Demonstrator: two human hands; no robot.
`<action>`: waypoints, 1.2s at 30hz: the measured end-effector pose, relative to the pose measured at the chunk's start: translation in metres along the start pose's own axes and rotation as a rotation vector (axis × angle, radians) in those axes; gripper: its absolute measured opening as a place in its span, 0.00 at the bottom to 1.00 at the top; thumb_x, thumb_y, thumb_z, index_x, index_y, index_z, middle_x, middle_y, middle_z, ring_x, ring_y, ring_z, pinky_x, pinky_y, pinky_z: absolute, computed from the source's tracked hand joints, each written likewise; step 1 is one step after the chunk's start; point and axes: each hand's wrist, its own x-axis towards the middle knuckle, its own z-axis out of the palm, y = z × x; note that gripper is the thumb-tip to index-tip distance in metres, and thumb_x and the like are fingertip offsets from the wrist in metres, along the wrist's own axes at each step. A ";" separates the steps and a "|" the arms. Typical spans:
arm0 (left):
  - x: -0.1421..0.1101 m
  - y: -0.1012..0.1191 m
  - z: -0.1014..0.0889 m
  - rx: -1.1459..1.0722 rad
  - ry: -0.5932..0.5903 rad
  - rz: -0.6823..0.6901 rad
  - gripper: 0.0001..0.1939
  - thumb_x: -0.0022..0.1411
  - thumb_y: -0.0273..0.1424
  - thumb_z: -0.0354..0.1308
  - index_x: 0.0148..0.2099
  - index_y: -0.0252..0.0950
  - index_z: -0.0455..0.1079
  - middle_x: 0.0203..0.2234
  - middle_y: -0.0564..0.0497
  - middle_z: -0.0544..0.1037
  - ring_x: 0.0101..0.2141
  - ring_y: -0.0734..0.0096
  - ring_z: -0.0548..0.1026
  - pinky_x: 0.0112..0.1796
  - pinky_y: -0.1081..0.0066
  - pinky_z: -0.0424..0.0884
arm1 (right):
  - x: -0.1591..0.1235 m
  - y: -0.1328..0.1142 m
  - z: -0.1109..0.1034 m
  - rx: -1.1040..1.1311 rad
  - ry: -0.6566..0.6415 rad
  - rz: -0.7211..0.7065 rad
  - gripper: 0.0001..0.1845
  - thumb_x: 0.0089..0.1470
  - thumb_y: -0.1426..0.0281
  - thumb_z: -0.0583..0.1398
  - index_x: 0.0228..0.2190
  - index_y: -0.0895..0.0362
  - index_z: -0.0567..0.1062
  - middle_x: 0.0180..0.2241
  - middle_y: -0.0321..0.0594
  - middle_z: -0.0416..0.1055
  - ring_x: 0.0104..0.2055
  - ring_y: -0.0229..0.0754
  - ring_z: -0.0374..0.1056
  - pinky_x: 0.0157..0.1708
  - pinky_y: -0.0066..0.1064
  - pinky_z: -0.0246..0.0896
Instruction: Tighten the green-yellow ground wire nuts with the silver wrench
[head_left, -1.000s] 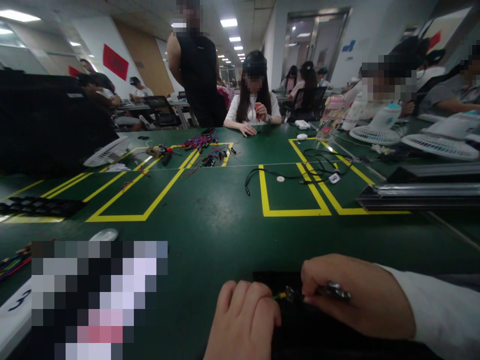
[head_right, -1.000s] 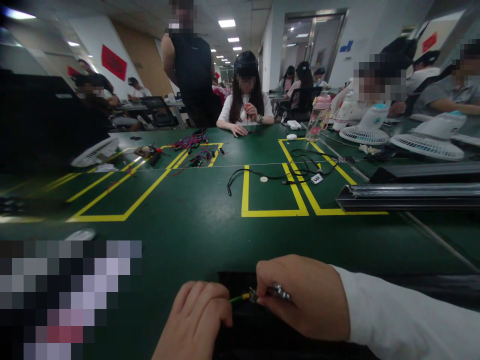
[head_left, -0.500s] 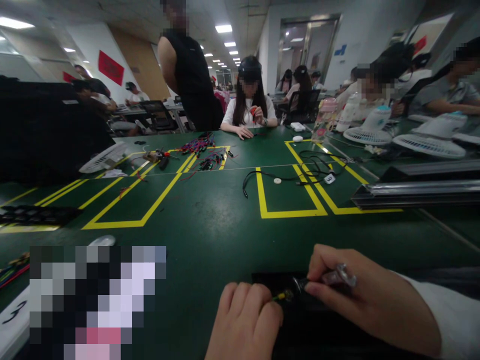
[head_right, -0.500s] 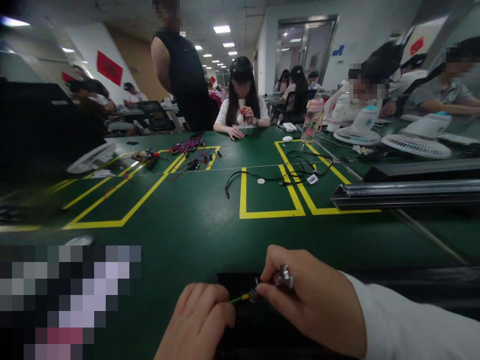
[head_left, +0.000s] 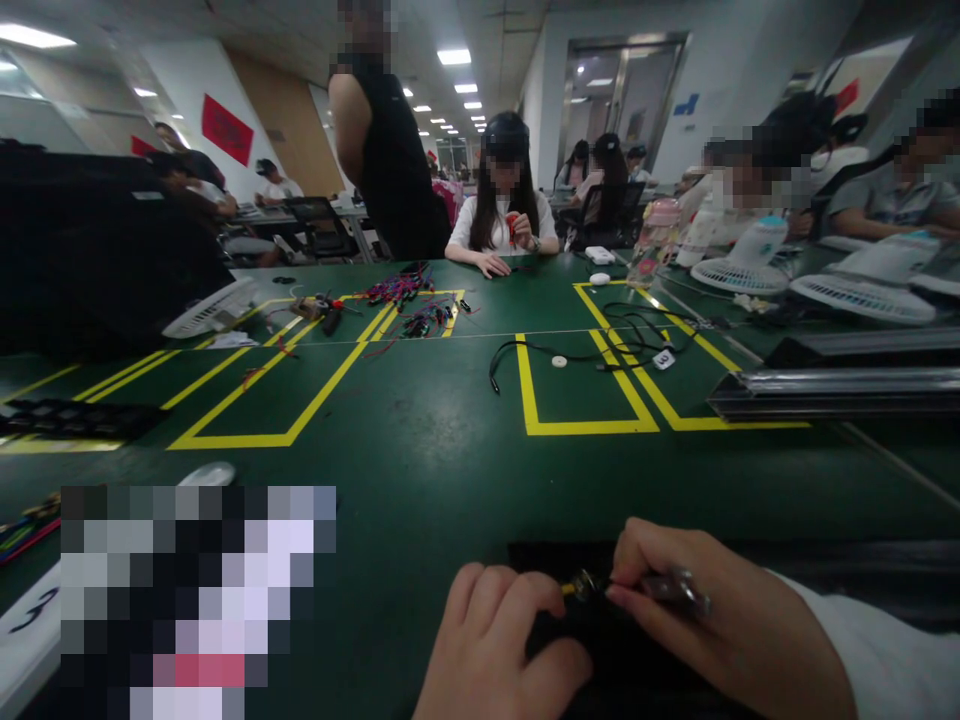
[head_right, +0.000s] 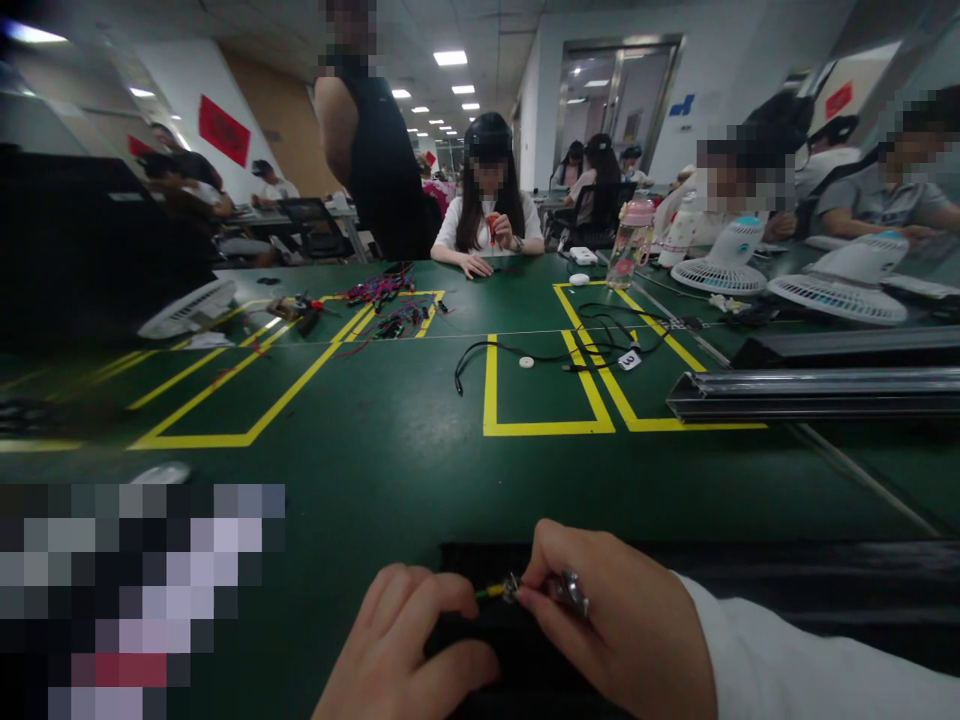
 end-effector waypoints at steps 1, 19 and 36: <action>0.000 0.000 -0.006 -0.005 -0.070 -0.021 0.06 0.71 0.32 0.62 0.38 0.43 0.76 0.40 0.52 0.76 0.38 0.59 0.68 0.38 0.60 0.61 | 0.000 0.001 -0.001 -0.003 -0.007 -0.008 0.07 0.62 0.73 0.57 0.31 0.52 0.69 0.27 0.32 0.73 0.26 0.40 0.68 0.27 0.30 0.62; 0.004 -0.001 -0.011 0.081 0.037 0.028 0.14 0.73 0.28 0.56 0.32 0.39 0.71 0.37 0.53 0.76 0.37 0.63 0.70 0.38 0.62 0.61 | 0.017 0.018 -0.014 -0.015 -0.136 -0.224 0.07 0.57 0.76 0.60 0.31 0.52 0.70 0.29 0.34 0.75 0.30 0.40 0.69 0.31 0.30 0.62; 0.007 0.001 -0.027 -0.135 -0.134 -0.069 0.06 0.76 0.29 0.52 0.43 0.40 0.68 0.41 0.50 0.77 0.40 0.61 0.74 0.43 0.64 0.67 | 0.019 0.016 -0.021 0.097 -0.064 -0.172 0.04 0.59 0.72 0.60 0.31 0.53 0.70 0.27 0.32 0.72 0.27 0.39 0.65 0.28 0.28 0.59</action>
